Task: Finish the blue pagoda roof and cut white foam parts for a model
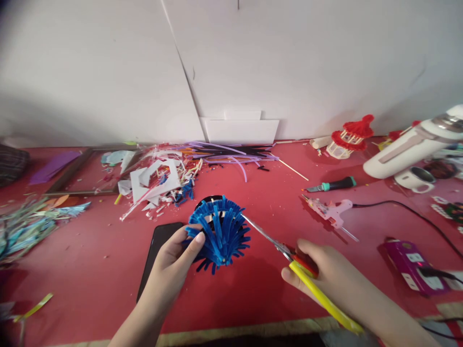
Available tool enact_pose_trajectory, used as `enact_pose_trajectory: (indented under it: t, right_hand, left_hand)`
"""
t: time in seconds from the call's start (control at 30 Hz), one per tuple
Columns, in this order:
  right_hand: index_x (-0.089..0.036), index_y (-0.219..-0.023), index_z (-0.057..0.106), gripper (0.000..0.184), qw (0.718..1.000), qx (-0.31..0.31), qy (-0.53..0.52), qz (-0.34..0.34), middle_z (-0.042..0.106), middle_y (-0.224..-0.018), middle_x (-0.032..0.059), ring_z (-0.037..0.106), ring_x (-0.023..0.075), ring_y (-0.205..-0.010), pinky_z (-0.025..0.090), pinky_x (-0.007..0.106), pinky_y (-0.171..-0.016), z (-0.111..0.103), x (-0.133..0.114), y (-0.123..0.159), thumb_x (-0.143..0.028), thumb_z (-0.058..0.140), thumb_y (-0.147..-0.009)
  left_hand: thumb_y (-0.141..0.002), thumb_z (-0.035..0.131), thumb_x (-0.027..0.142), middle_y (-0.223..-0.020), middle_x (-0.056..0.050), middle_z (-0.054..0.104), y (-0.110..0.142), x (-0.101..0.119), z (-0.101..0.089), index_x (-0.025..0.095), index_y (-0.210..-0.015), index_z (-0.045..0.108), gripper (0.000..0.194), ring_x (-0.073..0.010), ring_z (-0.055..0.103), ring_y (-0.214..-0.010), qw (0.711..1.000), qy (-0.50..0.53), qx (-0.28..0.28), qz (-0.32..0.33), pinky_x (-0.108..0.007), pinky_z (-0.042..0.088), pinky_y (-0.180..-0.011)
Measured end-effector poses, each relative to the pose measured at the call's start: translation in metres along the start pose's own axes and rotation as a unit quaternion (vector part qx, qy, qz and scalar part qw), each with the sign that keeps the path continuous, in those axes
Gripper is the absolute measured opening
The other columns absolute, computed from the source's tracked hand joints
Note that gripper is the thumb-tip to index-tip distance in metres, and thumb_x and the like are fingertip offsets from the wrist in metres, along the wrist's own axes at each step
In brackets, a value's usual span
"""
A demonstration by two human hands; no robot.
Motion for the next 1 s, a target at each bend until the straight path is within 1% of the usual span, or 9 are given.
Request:
enact_pose_trajectory:
  t: [0.1,0.17,0.33,0.47,0.63,0.77,0.93,1.0]
  right_hand:
    - [-0.022,-0.075,0.048,0.037,0.999,-0.041,0.015,0.004,0.054,-0.065,-0.0024,0.05,0.0138,-0.059,0.032,0.025,-0.053,0.002,0.0,-0.001,-0.056,0.059,-0.086]
    - [-0.022,-0.075,0.047,0.038,0.998,-0.056,0.025,0.009,0.053,-0.064,-0.0028,0.049,0.0134,-0.059,0.031,0.025,-0.052,0.004,0.001,-0.001,-0.056,0.057,-0.087]
    - [-0.022,-0.077,0.048,0.036,0.997,-0.066,0.033,0.02,0.052,-0.065,-0.0029,0.048,0.0137,-0.059,0.03,0.025,-0.052,0.005,0.003,-0.003,-0.056,0.06,-0.084]
    - [-0.022,-0.078,0.049,0.039,0.997,-0.075,0.011,0.031,0.049,-0.066,-0.0034,0.044,0.0138,-0.062,0.03,0.026,-0.055,0.001,-0.007,-0.001,-0.06,0.059,-0.083]
    - [-0.022,-0.07,0.043,0.042,0.995,-0.086,0.007,0.057,0.041,-0.061,-0.0052,0.036,0.0125,-0.059,0.026,0.026,-0.054,-0.002,-0.017,0.002,-0.058,0.062,-0.079]
    - [-0.022,-0.067,0.041,0.045,0.996,-0.075,0.006,0.047,0.036,-0.059,-0.0058,0.034,0.012,-0.057,0.023,0.026,-0.053,-0.001,-0.018,0.001,-0.059,0.064,-0.078]
    - [-0.021,-0.068,0.045,0.04,0.995,-0.087,-0.017,0.04,0.033,-0.059,-0.0058,0.032,0.0117,-0.058,0.023,0.025,-0.052,0.0,-0.021,0.0,-0.054,0.065,-0.078]
    - [-0.021,-0.065,0.044,0.041,0.995,-0.082,-0.024,0.046,0.031,-0.059,-0.0062,0.03,0.0114,-0.057,0.021,0.025,-0.052,0.002,-0.022,0.0,-0.054,0.067,-0.076]
  left_hand:
    - [-0.078,0.075,0.051,-0.073,0.0,0.068,0.002,0.001,0.001,0.019,-0.09,0.072,0.034,-0.0148,0.062,-0.064,1.0,-0.018,0.007,0.004,-0.023,0.054,-0.063]
    - [-0.078,0.075,0.05,-0.071,0.0,0.067,0.004,0.001,0.002,0.02,-0.089,0.072,0.033,-0.0143,0.06,-0.063,0.999,-0.03,0.006,0.007,-0.022,0.052,-0.06]
    - [-0.078,0.075,0.049,-0.069,0.001,0.066,0.005,0.003,0.002,0.02,-0.088,0.073,0.03,-0.0128,0.057,-0.061,0.999,-0.049,0.007,0.014,-0.02,0.049,-0.058]
    - [-0.078,0.074,0.051,-0.07,0.0,0.066,0.004,0.006,0.0,0.02,-0.089,0.073,0.033,-0.0136,0.058,-0.062,0.999,-0.047,-0.003,0.006,-0.022,0.051,-0.06]
    - [-0.079,0.073,0.052,-0.07,0.001,0.065,0.004,0.01,-0.002,0.02,-0.089,0.071,0.033,-0.0126,0.056,-0.063,0.999,-0.041,-0.006,-0.005,-0.021,0.05,-0.06]
    - [-0.078,0.073,0.054,-0.072,0.001,0.065,0.005,0.009,-0.002,0.02,-0.09,0.07,0.036,-0.0129,0.058,-0.064,0.999,-0.031,-0.012,-0.016,-0.022,0.051,-0.063]
    - [-0.079,0.073,0.053,-0.075,0.001,0.066,0.004,0.005,-0.005,0.02,-0.092,0.07,0.036,-0.0134,0.059,-0.068,0.999,-0.024,-0.024,-0.024,-0.023,0.053,-0.067]
    - [-0.079,0.073,0.054,-0.076,0.001,0.067,0.003,0.002,-0.007,0.02,-0.093,0.069,0.038,-0.0139,0.06,-0.069,0.999,-0.022,-0.033,-0.027,-0.024,0.054,-0.068]
Point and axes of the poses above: each hand's wrist, its own y-axis away from the middle knuckle, its own z-axis out of the palm, x = y × z, the point moved 4 cm from there along -y, towards the middle knuckle
